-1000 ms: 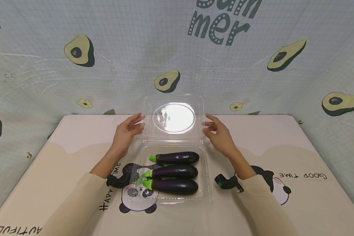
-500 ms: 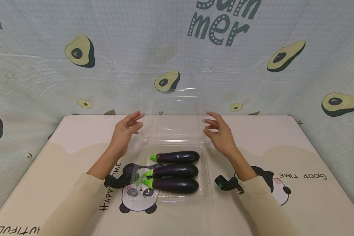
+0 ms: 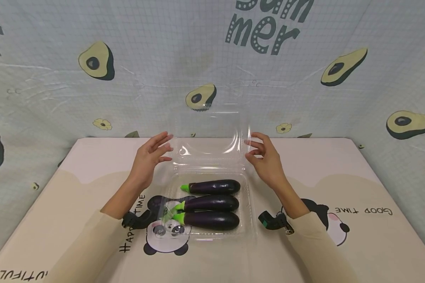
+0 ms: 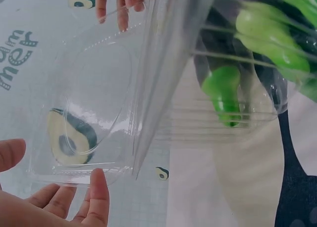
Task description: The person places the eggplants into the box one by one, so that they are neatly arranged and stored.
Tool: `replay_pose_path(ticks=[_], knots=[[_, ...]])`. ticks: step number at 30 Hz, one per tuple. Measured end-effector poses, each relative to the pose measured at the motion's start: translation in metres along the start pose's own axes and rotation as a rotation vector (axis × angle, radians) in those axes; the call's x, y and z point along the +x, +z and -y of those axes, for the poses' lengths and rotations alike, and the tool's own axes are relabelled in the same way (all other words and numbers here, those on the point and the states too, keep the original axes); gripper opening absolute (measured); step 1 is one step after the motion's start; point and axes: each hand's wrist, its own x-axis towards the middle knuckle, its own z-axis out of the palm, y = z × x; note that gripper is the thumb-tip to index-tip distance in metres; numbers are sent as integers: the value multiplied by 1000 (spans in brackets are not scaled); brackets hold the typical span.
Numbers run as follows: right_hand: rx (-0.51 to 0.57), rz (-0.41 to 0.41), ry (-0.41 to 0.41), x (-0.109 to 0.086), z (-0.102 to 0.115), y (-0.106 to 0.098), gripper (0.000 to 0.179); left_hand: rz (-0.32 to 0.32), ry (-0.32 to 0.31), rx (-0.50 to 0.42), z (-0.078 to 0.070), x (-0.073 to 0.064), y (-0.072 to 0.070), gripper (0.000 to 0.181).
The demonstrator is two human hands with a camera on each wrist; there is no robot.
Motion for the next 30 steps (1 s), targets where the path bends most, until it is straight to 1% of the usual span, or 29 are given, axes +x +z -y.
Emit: replay_pose_path(ticks=[3,6,11,17,20,25,30], knots=[[2,-6,-12,2,-13,0,61,0,8,-15,-2,-2,0,51],[6,-19,-27,2,-23,0,62,5,34,-38,-3,-4,0,50],[34,-32,-53,-2,-25,0,59,19,85,-91,-2,-8,-1,48],[74,-32,-85,-5,-25,0,56,21,146,-107,-1,-14,-4,44],[117,-40,-103,-6,-23,0,54,28,172,-125,1,-15,-5,43],[188,-49,-145,-9,-21,-1,50,26,194,-153,2,-18,-6,41],[183,-46,-194,-13,-22,-2,47,15,212,-177,4,-21,-6,39]])
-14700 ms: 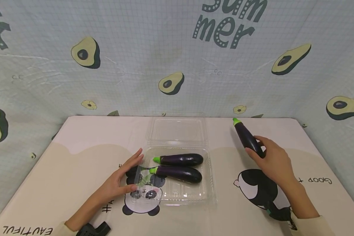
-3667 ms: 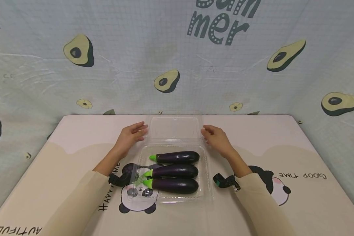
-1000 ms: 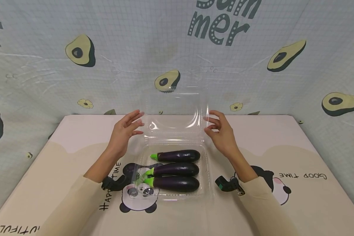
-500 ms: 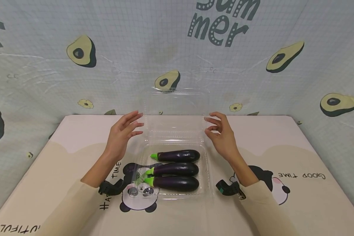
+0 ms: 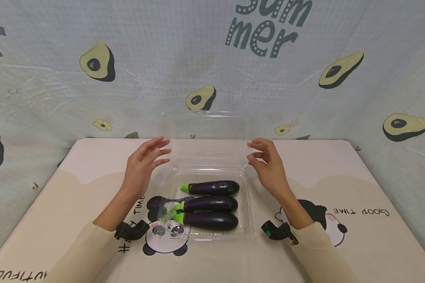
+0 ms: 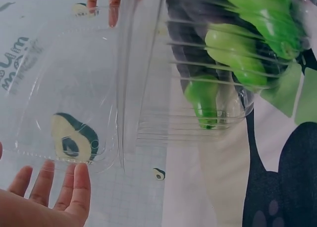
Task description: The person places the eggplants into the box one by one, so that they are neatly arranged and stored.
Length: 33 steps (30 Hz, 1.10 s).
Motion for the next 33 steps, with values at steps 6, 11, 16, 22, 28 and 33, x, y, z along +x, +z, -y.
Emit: replay_pose_path(ticks=[6,11,16,22,28,33], knots=[[22,9,-27,-4,1,-3,41,-5,25,3,2,-4,0,38],[72,11,-13,-7,3,-4,38,-2,55,22,3,-7,0,38],[110,34,-40,-10,4,-6,37,5,83,25,3,-11,1,38],[169,43,-67,-12,4,-7,31,10,90,29,2,-15,0,38],[179,46,-51,-16,5,-8,26,26,101,40,3,-21,0,37],[202,63,-54,-19,6,-9,27,34,120,42,6,-26,-1,37]])
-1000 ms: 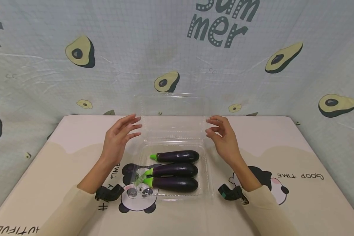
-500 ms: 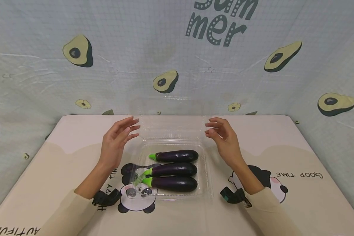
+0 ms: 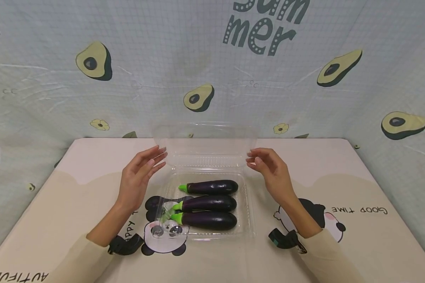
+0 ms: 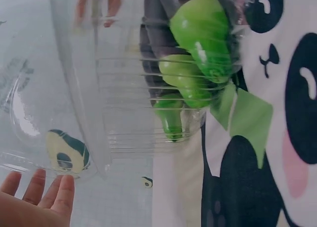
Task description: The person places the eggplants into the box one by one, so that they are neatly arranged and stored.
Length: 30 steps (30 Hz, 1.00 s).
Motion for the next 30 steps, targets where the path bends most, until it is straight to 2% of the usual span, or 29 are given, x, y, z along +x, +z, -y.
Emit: replay_pose_path(ticks=[8,19,24,30], knots=[[37,36,-24,-4,2,1,29,0,41,-10,3,-4,0,36],[47,37,-37,-10,3,1,28,2,0,-54,1,-8,-1,38],[7,22,-44,-13,5,1,27,18,4,-28,2,-10,-2,38],[17,29,-103,-16,5,2,26,37,15,24,1,-14,-3,38]])
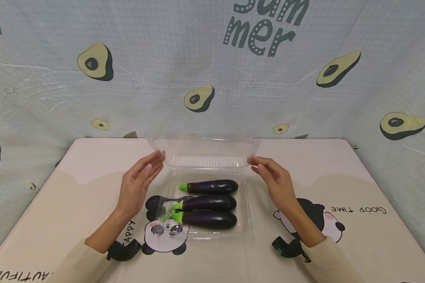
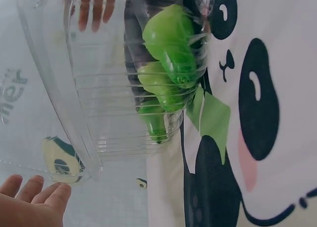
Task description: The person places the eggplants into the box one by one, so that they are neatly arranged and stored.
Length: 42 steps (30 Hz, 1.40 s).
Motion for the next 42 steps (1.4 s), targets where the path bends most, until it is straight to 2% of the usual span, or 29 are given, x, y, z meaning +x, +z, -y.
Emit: replay_pose_path(ticks=[4,8,17,26,31,37,42], knots=[[21,18,-39,-2,0,0,27,4,-8,38,-1,-4,0,37],[2,13,-30,-6,1,-1,28,15,-21,86,-3,-8,0,37],[-156,-8,112,-15,12,0,31,25,-50,164,-9,-16,-2,37],[-316,0,183,-26,25,3,31,17,-109,211,-12,-23,-7,34],[-357,12,206,-33,30,2,33,29,-148,310,-17,-30,-8,36],[-358,34,214,-40,32,3,36,59,-154,350,-18,-38,-8,38],[-464,16,281,-46,35,6,37,89,-132,357,-18,-45,-9,39]])
